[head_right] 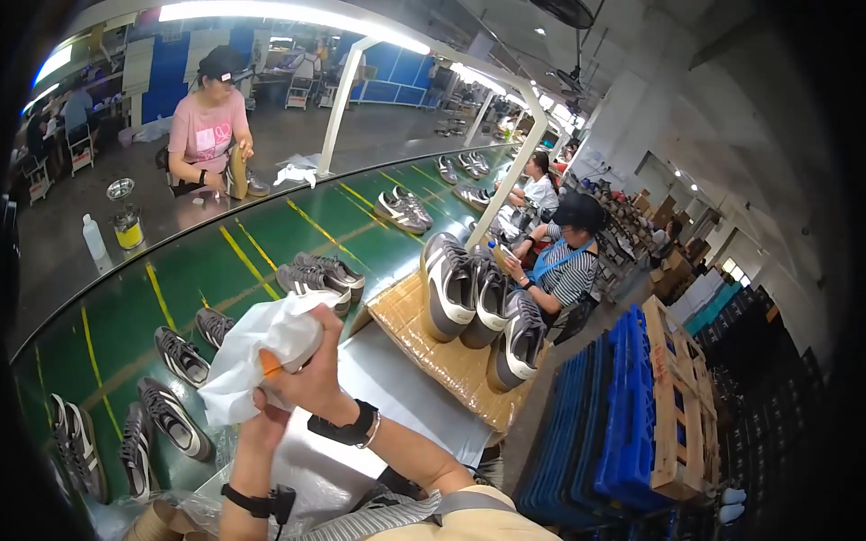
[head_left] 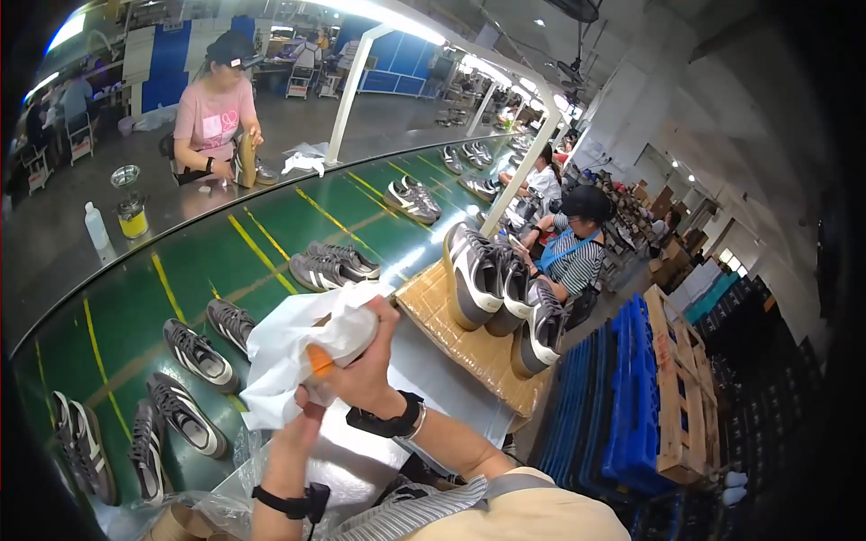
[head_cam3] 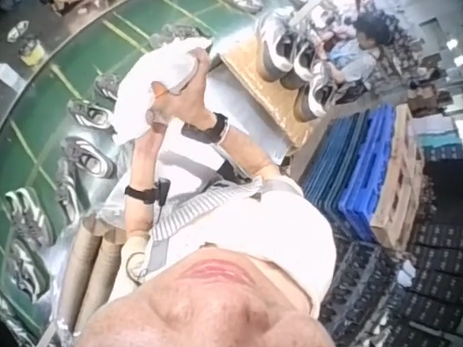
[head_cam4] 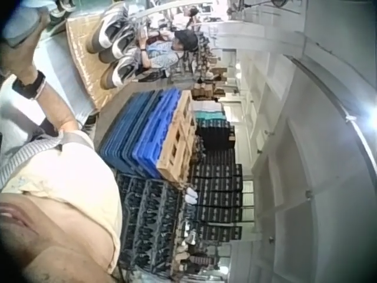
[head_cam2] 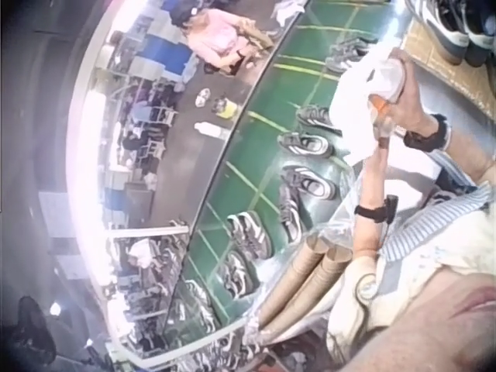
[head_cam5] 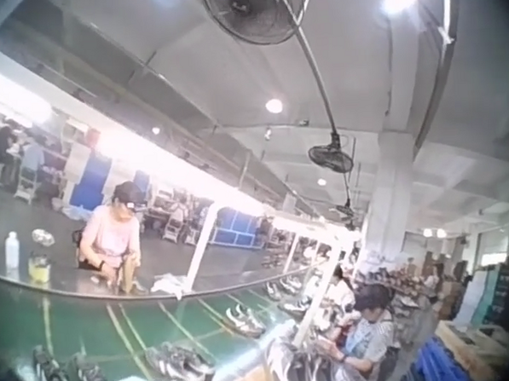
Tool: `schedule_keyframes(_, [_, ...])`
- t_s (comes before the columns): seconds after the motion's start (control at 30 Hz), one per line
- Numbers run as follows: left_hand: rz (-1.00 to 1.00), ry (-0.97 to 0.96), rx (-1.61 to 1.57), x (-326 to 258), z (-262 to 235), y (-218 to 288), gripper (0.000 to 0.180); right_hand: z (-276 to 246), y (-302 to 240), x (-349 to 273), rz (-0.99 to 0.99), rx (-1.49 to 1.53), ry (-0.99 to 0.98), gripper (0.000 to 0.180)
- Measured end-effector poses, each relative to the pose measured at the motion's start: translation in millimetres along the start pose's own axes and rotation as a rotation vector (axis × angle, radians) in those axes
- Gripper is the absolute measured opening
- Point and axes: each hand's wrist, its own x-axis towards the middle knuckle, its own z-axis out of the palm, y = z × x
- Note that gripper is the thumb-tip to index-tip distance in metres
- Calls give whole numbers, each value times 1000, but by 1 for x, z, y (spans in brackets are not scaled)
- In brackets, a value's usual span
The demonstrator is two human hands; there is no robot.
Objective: Inserting cardboard shoe supports into sneakers and wrapping them in tissue paper on a conveyor belt assembly line.
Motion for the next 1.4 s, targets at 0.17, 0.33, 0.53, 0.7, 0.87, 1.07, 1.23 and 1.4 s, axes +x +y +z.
schedule_keyframes(0.17, [-43, -173, 1047, 18, -4, 42, 49, -13, -5, 9, 133, 36, 90, 77])
schedule_keyframes(0.33, [327, 376, 1203, -4, 1, 103, 3, -42, 13, 30, 180, 121, 208, 64])
schedule_keyframes(0.53, [860, -111, 1714, -60, 1, 27, 37, -36, 46, 59, 350, 205, 328, 63])
schedule_keyframes(0.7, [-17, 83, 931, -30, -1, -59, 54, 9, 25, 27, 301, -28, 56, 74])
schedule_keyframes(0.87, [147, 304, 66, 17, 4, -3, 38, 4, 5, -5, 255, 13, 144, 74])
schedule_keyframes(1.07, [354, 93, 946, 32, -39, 34, 43, -6, 8, -30, 207, 259, -45, 91])
schedule_keyframes(1.23, [85, 365, 994, 29, -61, 4, 26, -19, 6, -9, -276, -98, -640, 32])
schedule_keyframes(1.4, [-127, 75, 330, -6, -29, -14, 73, -7, 62, -17, -156, -287, -335, 14])
